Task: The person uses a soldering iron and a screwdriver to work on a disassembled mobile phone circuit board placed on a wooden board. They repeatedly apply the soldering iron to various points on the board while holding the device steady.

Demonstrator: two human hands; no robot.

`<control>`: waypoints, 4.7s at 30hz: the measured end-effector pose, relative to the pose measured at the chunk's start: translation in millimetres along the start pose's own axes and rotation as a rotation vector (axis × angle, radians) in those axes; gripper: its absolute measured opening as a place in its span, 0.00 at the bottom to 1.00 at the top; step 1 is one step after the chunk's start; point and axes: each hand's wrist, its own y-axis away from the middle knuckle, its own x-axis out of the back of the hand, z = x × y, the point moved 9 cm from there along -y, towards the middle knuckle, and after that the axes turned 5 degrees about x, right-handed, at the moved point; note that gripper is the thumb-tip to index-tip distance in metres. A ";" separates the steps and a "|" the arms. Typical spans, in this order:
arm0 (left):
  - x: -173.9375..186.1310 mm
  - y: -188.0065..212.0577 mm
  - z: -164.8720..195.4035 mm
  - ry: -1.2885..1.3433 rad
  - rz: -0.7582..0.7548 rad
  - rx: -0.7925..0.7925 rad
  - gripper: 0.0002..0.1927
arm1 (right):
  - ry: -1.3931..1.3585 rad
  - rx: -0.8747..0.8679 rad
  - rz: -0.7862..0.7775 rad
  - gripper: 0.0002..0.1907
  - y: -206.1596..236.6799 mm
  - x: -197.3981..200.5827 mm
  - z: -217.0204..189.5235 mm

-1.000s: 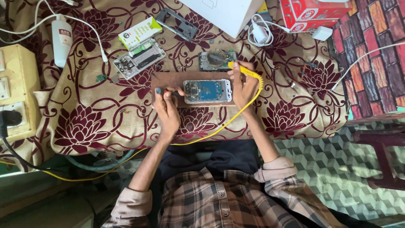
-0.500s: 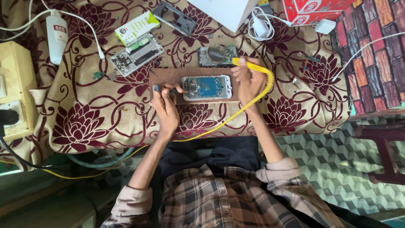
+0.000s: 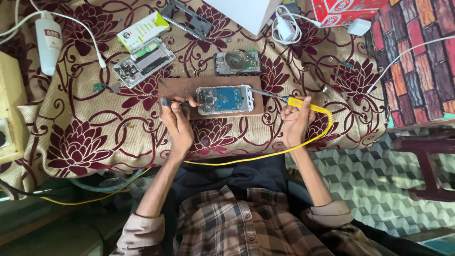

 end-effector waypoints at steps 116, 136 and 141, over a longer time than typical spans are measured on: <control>-0.8 2.8 3.4 -0.059 0.001 -0.034 0.13 | 0.888 0.518 -0.363 0.19 -47.6 -105.6 -62.8; 2.7 2.9 -4.8 -0.026 0.011 -0.020 0.13 | 0.293 0.043 -0.291 0.12 14.6 -36.3 -16.9; 0.4 2.7 -1.6 -0.001 -0.011 -0.019 0.13 | 0.206 0.062 -0.337 0.09 17.3 -30.9 -13.7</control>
